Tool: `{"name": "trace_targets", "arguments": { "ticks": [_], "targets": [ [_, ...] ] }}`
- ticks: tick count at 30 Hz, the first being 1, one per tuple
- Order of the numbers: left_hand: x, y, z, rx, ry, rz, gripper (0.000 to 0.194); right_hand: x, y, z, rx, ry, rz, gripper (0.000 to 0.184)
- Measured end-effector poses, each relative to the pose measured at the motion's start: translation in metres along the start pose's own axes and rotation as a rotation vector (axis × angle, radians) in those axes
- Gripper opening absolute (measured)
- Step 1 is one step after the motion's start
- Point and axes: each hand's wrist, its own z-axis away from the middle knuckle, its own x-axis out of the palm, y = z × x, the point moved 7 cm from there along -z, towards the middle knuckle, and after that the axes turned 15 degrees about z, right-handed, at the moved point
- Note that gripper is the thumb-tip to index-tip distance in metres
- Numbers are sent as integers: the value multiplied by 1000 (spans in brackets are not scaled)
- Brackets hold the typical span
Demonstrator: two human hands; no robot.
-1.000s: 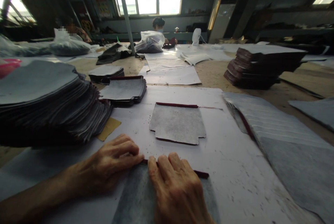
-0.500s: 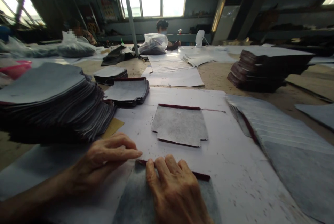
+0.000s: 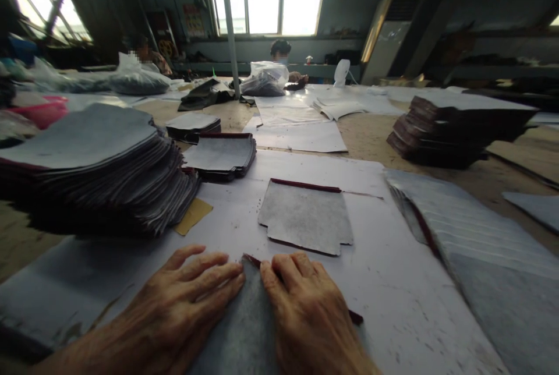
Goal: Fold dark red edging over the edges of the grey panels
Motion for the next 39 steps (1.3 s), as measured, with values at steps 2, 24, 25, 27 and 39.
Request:
{"name": "trace_targets", "arguments": {
  "ticks": [2,24,25,27,39],
  "targets": [
    [-2,-1,-1,1,32,21,33,2,3,-4,-6,-20,-49,37],
    [0,-4,-1,36,230,29,27,19,-1,-7,-46,-103,-100,42],
    [2,-4,-1,27,205,29,27,19,-3,-8,-63,-105,-80,42],
    [5,-6,-2,11,175,33,27,19,-6,-8,-88,-100,-35,43],
    [9,-9,1,-18,218,117,33,22,-6,-11,-51,-147,-8,46]
  ]
}}
